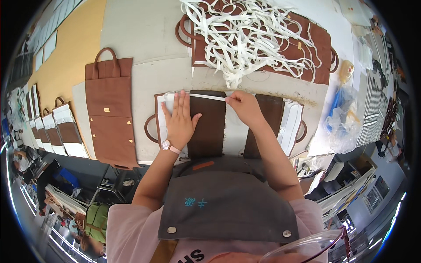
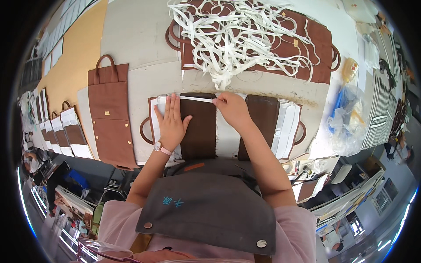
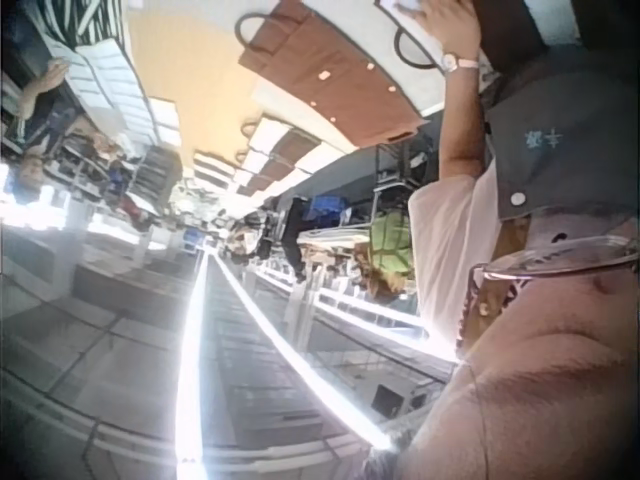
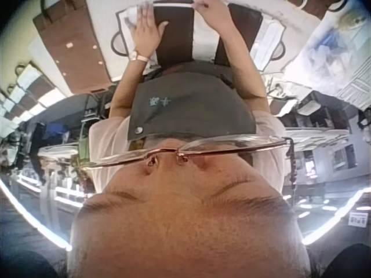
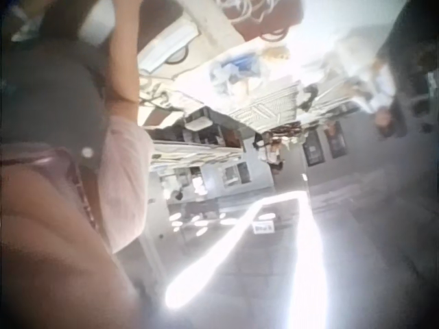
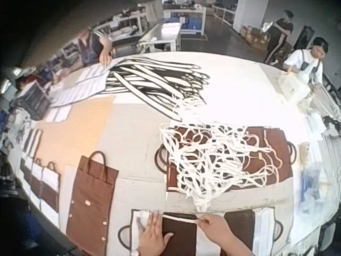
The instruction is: The person assembles brown tote bags by attaching white straps to the interior. They pick up a strap, align it with the bag's interior lining, and press it down firmly to secure it. The process is repeated for multiple bags on the table.
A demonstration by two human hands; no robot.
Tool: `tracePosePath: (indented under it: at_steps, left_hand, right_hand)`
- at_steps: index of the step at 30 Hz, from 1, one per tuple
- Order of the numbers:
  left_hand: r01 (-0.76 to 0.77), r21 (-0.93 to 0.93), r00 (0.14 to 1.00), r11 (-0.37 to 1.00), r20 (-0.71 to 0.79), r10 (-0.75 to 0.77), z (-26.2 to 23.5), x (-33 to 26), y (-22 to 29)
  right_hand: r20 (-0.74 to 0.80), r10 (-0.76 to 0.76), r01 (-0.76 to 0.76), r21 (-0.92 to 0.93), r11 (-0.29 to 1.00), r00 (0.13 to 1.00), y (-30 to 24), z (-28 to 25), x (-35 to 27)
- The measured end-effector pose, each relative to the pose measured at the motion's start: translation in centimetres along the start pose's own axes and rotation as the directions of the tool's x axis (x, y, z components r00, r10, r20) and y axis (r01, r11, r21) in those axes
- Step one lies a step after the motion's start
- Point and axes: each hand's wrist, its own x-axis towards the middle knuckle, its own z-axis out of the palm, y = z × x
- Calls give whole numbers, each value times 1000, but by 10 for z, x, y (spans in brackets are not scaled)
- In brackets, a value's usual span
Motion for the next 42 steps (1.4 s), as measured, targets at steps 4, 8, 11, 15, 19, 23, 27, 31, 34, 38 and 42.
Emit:
tracePosePath:
  at_steps: [4, 8, 11, 15, 19, 23, 27, 31, 34, 38, 42]
  left_hand:
    - [-28, 15, 999, 999, -31, 29, 2, 1, -1]
    - [-49, 62, 998, 997, -25, 51, 0, 1, 0]
    - [-34, 79, 999, 996, -15, 35, 1, 2, -1]
    - [-54, 129, 998, 990, -3, 55, 0, 2, 0]
    - [-68, 163, 998, 984, 17, 66, -4, 3, 3]
    - [-67, 175, 997, 982, 45, 60, -6, 5, 5]
    - [-64, 183, 997, 981, 44, 57, -7, 5, 9]
    - [-62, 190, 998, 980, 34, 57, -6, 6, 10]
    - [-44, 214, 998, 976, 45, 35, -10, 8, 14]
    - [12, 254, 998, 967, 64, -29, -16, 12, 35]
    - [-132, 13, 991, 991, -5, 133, 3, 23, 51]
  right_hand:
    - [-75, 13, -15, -25, 1000, 997, 14, 6, 13]
    - [-178, -124, 96, -158, 983, 976, 26, 18, 16]
    - [-239, -183, 130, -221, 967, 954, 30, 26, 15]
    - [-239, -191, 131, -245, 961, 952, 27, 25, 15]
    - [-251, -201, 126, -283, 951, 947, 28, 28, 16]
    - [-266, -204, 124, -289, 949, 942, 29, 30, 17]
    - [-268, -195, 110, -302, 947, 944, 28, 31, 16]
    - [-260, -201, 114, -316, 942, 944, 28, 31, 17]
    - [-259, -212, 116, -342, 932, 942, 27, 32, 17]
    - [-255, -184, 69, -402, 913, 949, 21, 35, 19]
    - [-266, -214, 95, -398, 912, 940, 24, 36, 21]
